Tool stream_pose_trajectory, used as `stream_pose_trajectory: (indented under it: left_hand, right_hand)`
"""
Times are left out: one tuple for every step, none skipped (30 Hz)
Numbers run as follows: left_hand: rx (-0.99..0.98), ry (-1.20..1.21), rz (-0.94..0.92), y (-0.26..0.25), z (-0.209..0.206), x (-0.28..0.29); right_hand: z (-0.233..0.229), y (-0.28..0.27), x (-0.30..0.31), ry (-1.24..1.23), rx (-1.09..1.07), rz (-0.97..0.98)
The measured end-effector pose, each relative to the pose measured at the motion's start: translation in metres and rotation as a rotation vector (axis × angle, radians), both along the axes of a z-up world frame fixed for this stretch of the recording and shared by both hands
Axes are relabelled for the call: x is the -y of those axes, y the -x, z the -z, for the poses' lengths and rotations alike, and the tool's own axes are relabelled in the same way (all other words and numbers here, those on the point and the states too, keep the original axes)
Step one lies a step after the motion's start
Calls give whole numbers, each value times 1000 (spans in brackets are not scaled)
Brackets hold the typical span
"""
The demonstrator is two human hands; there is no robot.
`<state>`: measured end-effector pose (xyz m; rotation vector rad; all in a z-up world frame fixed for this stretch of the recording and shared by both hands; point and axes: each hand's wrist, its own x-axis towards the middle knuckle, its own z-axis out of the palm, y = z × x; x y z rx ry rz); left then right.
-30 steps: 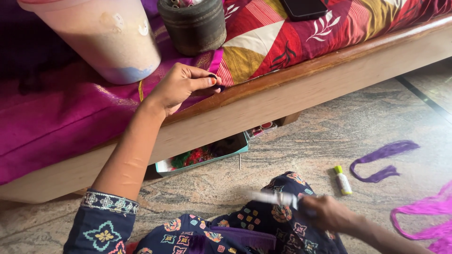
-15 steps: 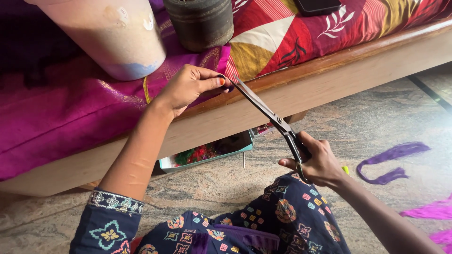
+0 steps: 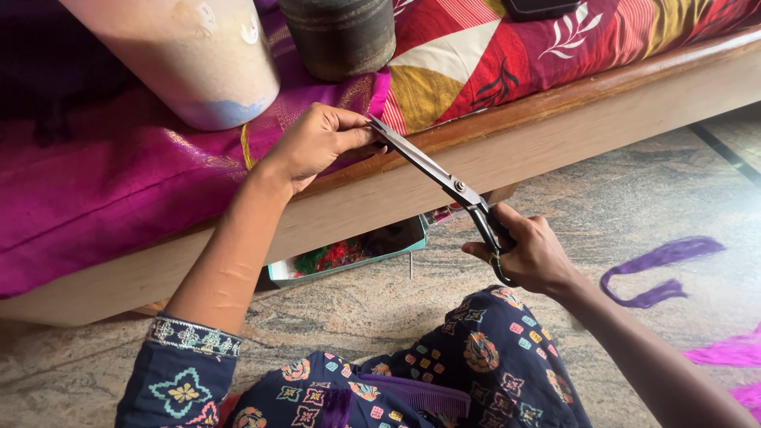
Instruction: Attaching decorative purple tassels to the border of a pink saree using silk thread and scissors.
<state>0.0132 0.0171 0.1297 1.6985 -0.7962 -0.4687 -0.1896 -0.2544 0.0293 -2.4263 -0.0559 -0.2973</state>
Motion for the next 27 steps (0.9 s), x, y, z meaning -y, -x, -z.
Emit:
stream_pose_trajectory:
  left_hand:
    - [-6,13,12,0,0,-1]
    - [-13,27,24,0,1,-1]
    - [-14,27,23,0,1,-2]
    - [9,17,19,1,1,-2]
    - [32,6,15,1,1,-2]
    - [32,7,15,1,1,-2]
    - [28,9,16,2,1,-2]
    - [25,11,18,2,1,-2]
    - [25,10,19,2,0,-2]
    - [26,10,20,2,0,-1]
    - [27,9,21,3,0,-1]
    - [26,9,22,3,-1,-1]
    - [27,2,13,4,-1,-1]
    - [28,-5,5,4,-1,-1]
    - [28,-5,5,4,-1,-1]
    - [21,-2,-1,3,-1,-1]
    - [15,2,-7,3,-1,-1]
    - [15,3,-7,4,-2,-1]
    - [19,3,-12,5,-2,-1]
    - [23,3,-17,5,-3,0]
    - [23,3,-16,5,-4,0]
    - [27,-4,-13,5,-4,0]
    - [31,-10,-12,5,-5,0]
    - [32,-10,-13,4,-4,0]
    - [42,2,0,2,-3,0]
    - [51,14,13,0,-3,-1]
    - [51,15,12,0,-3,-1]
  right_hand:
    - [-1,0,0,6,-2,11]
    - [-2,1,-1,13,-4,21]
    - [-1,0,-1,13,-4,20]
    - [-1,0,0,16,0,24]
    - [0,0,0,19,5,28]
    - [0,0,0,19,5,28]
    - [0,0,-1,20,8,29]
    - [0,0,-1,20,10,30]
    - [1,1,-1,20,10,31]
    - [1,1,0,20,15,32]
    - [2,1,0,21,20,32]
    - [2,1,0,21,20,32]
    - [3,2,0,19,24,31]
    - [3,2,0,17,29,30]
    - [4,2,1,17,29,30]
    - [5,3,1,16,32,29]
    - [6,3,2,15,34,28]
    - [8,3,2,15,34,28]
    - [10,3,3,16,23,36]
    - [11,4,4,16,11,45]
    - [13,5,5,16,11,46]
    - [15,5,6,1,11,48]
    - [17,5,7,-13,13,49]
    - [17,7,8,-13,14,48]
    - [17,7,9,-21,8,46]
    - [16,8,10,-29,2,43]
    - [15,7,11,-29,1,43]
